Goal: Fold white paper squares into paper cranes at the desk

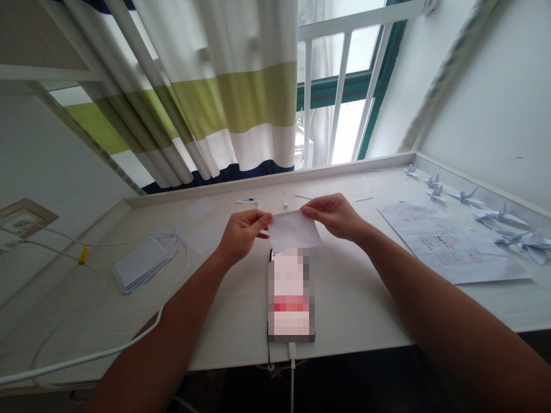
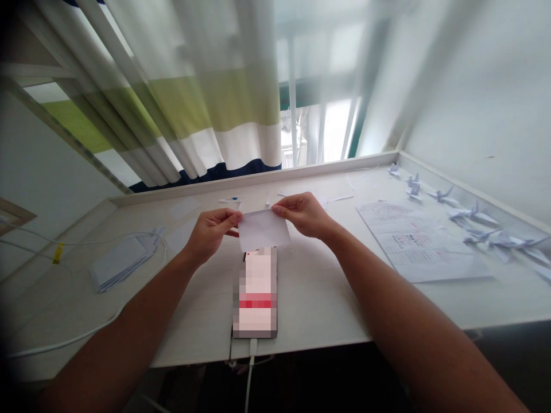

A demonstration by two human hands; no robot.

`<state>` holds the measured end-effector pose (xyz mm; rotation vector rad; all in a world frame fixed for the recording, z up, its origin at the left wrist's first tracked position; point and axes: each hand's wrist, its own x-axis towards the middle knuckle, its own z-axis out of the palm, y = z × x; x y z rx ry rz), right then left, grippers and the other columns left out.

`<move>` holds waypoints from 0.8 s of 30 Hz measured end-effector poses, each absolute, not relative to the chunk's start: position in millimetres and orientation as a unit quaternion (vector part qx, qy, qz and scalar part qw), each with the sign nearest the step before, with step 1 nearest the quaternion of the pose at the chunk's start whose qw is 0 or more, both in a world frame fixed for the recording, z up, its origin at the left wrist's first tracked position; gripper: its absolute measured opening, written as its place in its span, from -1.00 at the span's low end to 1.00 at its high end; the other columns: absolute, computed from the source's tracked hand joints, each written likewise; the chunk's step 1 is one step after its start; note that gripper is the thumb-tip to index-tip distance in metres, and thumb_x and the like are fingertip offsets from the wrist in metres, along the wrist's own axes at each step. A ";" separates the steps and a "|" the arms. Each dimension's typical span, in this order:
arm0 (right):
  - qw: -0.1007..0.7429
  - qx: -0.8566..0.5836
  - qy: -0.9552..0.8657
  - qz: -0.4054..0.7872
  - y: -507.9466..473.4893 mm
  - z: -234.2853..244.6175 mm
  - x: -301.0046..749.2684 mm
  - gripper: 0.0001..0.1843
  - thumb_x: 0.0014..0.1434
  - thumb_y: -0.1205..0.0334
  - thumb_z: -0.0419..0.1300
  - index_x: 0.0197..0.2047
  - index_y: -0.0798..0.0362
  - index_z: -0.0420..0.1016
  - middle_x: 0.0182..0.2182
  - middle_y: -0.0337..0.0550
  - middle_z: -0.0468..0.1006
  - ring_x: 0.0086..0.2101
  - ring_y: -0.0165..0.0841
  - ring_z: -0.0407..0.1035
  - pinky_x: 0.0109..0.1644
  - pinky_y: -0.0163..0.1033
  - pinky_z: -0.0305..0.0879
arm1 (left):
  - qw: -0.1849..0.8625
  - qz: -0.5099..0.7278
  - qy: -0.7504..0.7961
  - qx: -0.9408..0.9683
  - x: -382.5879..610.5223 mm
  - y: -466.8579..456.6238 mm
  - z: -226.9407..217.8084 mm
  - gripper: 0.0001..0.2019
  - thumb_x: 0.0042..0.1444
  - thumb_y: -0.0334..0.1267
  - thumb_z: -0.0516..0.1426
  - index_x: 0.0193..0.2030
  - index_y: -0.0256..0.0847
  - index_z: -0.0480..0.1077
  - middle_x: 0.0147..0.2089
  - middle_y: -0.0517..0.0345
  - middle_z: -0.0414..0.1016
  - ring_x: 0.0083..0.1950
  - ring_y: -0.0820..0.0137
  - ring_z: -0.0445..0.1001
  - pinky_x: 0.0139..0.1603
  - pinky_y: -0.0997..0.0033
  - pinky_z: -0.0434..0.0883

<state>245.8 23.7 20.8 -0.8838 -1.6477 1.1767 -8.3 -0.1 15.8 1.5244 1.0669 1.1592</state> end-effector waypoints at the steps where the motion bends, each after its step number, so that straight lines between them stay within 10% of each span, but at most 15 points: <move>1: 0.454 -0.356 -0.665 0.473 23.6 21.3 245.8 -0.58 0.06 -0.18 0.49 -0.29 0.04 0.77 -0.34 -0.06 0.73 -0.33 -0.25 0.56 -0.23 -0.07 0.55 | 0.456 0.472 0.435 0.617 -7.9 -0.3 15.8 -0.56 0.08 0.17 0.37 -0.30 -0.25 0.62 -0.36 0.09 0.62 -0.32 0.35 0.60 -0.36 0.40 0.62; 10: 0.470 -0.338 -0.669 0.465 20.8 27.0 248.0 -0.65 0.13 -0.10 0.47 -0.27 0.03 0.78 -0.33 -0.08 0.74 -0.33 -0.29 0.55 -0.21 -0.11 0.53 | 0.468 0.487 0.448 0.586 -5.6 -5.0 22.5 -0.31 0.15 0.43 0.17 -0.21 -0.31 0.60 -0.27 -0.07 0.67 -0.28 0.24 0.66 -0.39 0.31 0.62; 24: 0.445 -0.355 -0.669 0.478 16.7 27.6 243.8 -0.64 0.12 -0.12 0.46 -0.30 0.04 0.76 -0.35 -0.07 0.72 -0.34 -0.26 0.55 -0.25 -0.10 0.53 | 0.454 0.459 0.446 0.620 -4.8 -6.5 20.2 -0.47 0.06 0.28 0.34 -0.36 -0.25 0.55 -0.38 0.06 0.62 -0.35 0.33 0.59 -0.43 0.40 0.59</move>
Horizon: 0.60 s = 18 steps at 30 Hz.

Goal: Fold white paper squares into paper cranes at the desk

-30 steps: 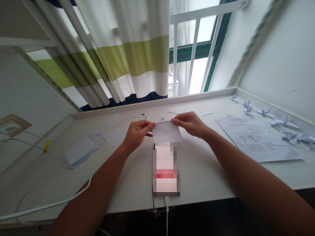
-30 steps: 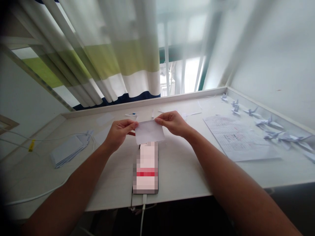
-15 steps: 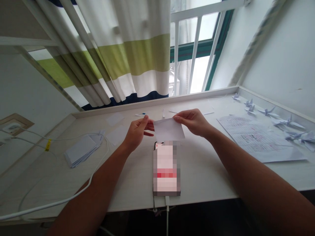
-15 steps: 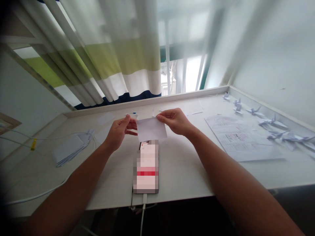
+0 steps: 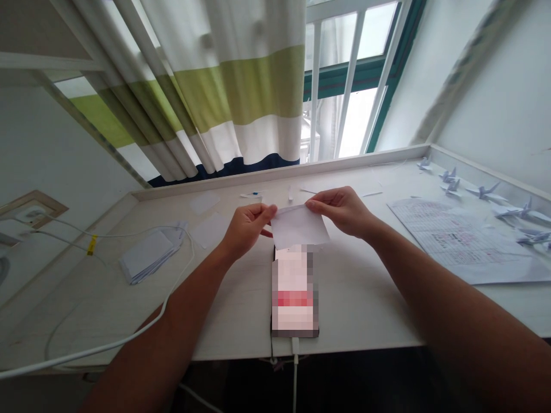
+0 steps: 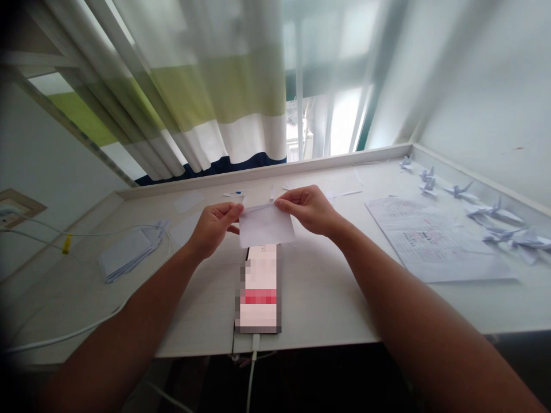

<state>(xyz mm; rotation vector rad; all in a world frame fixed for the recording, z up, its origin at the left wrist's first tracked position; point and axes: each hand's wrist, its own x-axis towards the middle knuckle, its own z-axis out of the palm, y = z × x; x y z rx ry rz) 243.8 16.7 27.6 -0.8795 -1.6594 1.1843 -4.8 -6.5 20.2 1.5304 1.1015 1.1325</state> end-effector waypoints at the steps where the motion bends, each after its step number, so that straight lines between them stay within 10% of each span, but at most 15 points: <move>1: 0.446 -0.353 -0.670 0.477 16.6 27.9 243.6 -0.63 0.13 -0.13 0.46 -0.31 0.05 0.75 -0.36 -0.08 0.72 -0.34 -0.27 0.55 -0.25 -0.11 0.53 | 0.455 0.458 0.448 0.619 -4.6 -6.4 19.7 -0.50 0.02 0.24 0.38 -0.35 -0.25 0.56 -0.38 0.07 0.62 -0.36 0.34 0.59 -0.43 0.41 0.59; 18: 0.425 -0.345 -0.722 0.423 7.2 20.9 224.3 -0.72 0.17 -0.03 0.43 -0.27 0.02 0.71 -0.28 -0.09 0.72 -0.23 -0.22 0.57 -0.10 -0.06 0.53 | 0.460 0.437 0.426 0.645 2.2 -8.3 8.6 -0.68 0.09 0.04 0.40 -0.26 -0.20 0.65 -0.27 0.06 0.67 -0.28 0.31 0.59 -0.30 0.39 0.49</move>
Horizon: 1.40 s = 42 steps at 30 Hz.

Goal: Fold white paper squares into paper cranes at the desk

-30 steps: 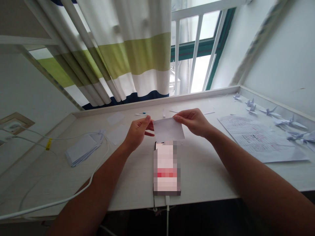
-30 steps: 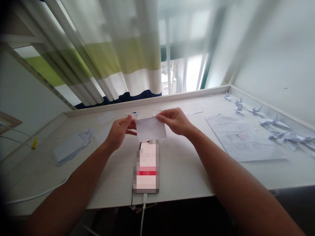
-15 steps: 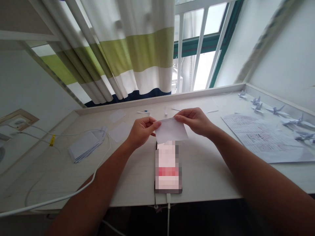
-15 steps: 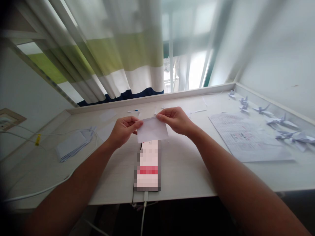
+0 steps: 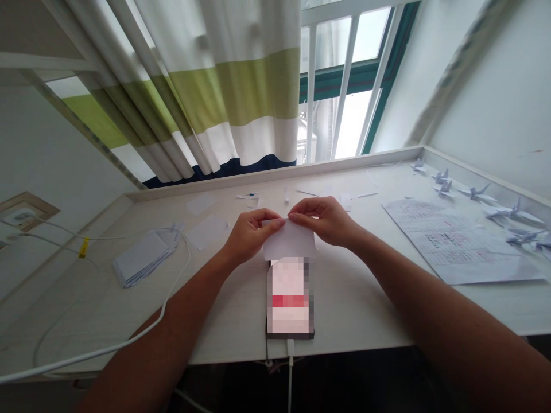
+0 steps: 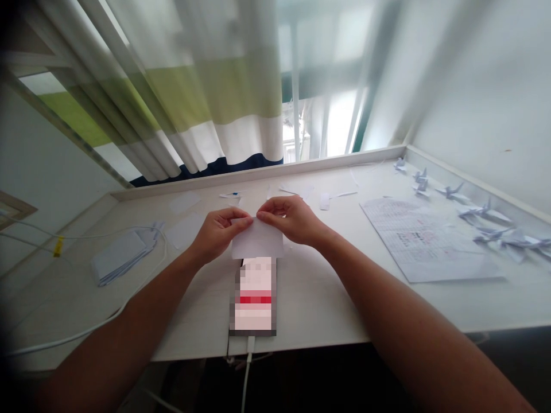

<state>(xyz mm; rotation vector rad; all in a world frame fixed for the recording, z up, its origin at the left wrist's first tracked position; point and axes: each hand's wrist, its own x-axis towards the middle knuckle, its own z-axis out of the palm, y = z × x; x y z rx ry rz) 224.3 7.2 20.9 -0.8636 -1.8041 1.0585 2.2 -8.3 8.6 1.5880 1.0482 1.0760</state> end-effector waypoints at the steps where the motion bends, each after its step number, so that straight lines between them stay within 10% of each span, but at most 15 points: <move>1: 0.429 -0.345 -0.725 0.414 6.5 21.3 223.8 -0.73 0.18 -0.02 0.42 -0.24 0.02 0.71 -0.26 -0.09 0.72 -0.21 -0.22 0.57 -0.07 -0.05 0.53 | 0.462 0.437 0.423 0.646 2.7 -8.9 8.2 -0.68 0.10 0.04 0.39 -0.24 -0.19 0.65 -0.26 0.06 0.67 -0.27 0.30 0.59 -0.29 0.38 0.50; 13: 0.426 -0.307 -0.737 0.427 6.2 17.7 222.9 -0.55 0.26 0.12 0.35 0.19 -0.01 0.51 -0.34 -0.19 0.62 -0.27 -0.27 0.54 -0.09 -0.05 0.53 | 0.515 0.437 0.410 0.613 7.7 -7.6 8.1 -0.67 0.01 0.01 0.45 -0.41 -0.24 0.59 -0.42 0.12 0.61 -0.39 0.40 0.51 -0.35 0.43 0.41; 24: 0.399 -0.350 -0.749 0.396 9.6 22.3 230.6 -0.61 0.21 -0.12 0.39 -0.38 0.06 0.64 -0.45 -0.13 0.63 -0.40 -0.30 0.44 -0.33 -0.18 0.37 | 0.489 0.445 0.406 0.631 -0.6 -3.8 11.8 -0.63 0.01 0.04 0.44 -0.44 -0.24 0.53 -0.45 0.16 0.55 -0.40 0.44 0.46 -0.36 0.45 0.35; 42: 0.442 -0.335 -0.708 0.437 13.0 21.1 233.1 -0.65 0.10 0.00 0.51 -0.12 0.02 0.72 -0.16 -0.03 0.71 -0.16 -0.18 0.58 -0.10 -0.01 0.58 | 0.424 0.477 0.422 0.644 -1.0 -4.1 4.8 -0.63 0.10 0.05 0.40 -0.09 -0.17 0.68 -0.15 0.00 0.69 -0.23 0.28 0.61 -0.27 0.35 0.53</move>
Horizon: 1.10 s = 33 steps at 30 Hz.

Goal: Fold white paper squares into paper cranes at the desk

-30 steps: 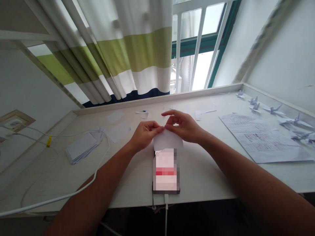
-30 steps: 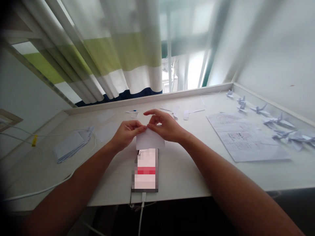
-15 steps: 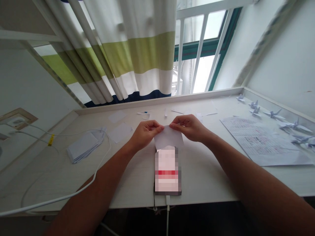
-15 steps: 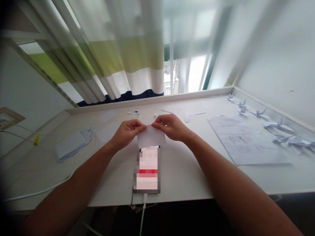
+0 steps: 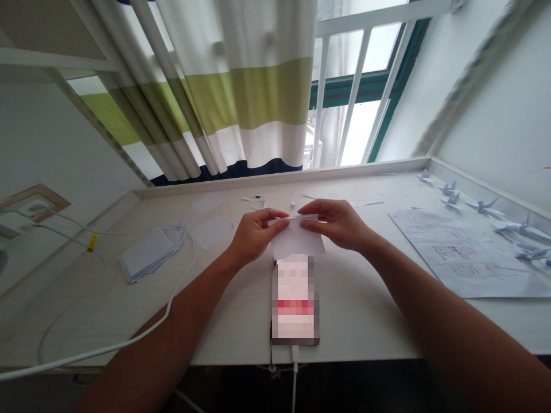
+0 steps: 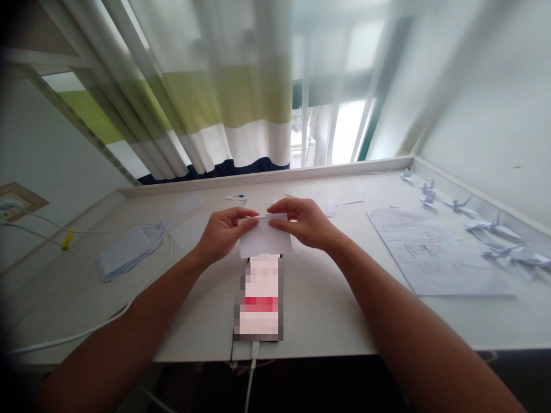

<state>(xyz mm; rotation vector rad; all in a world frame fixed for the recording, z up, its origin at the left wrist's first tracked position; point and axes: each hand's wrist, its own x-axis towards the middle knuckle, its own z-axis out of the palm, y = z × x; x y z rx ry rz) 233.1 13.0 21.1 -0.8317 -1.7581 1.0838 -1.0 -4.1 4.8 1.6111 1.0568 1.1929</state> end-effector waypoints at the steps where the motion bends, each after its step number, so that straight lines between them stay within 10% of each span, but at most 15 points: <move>1: 0.441 -0.336 -0.709 0.436 12.8 21.6 233.2 -0.67 0.11 0.00 0.50 -0.14 0.02 0.72 -0.18 -0.03 0.71 -0.16 -0.17 0.58 -0.10 -0.01 0.58 | 0.423 0.478 0.422 0.643 -0.8 -4.0 4.3 -0.64 0.11 0.06 0.39 -0.12 -0.18 0.68 -0.17 0.00 0.69 -0.23 0.29 0.60 -0.26 0.36 0.52; 33: 0.529 -0.315 -0.600 0.511 8.6 25.5 225.6 -0.75 0.08 0.07 0.52 -0.25 0.00 0.66 -0.37 -0.15 0.69 -0.36 -0.27 0.57 -0.32 -0.14 0.53 | 0.401 0.536 0.398 0.628 0.6 -1.6 8.2 -0.82 0.05 -0.22 0.44 -0.19 -0.16 0.72 -0.26 0.06 0.70 -0.25 0.37 0.59 -0.21 0.39 0.53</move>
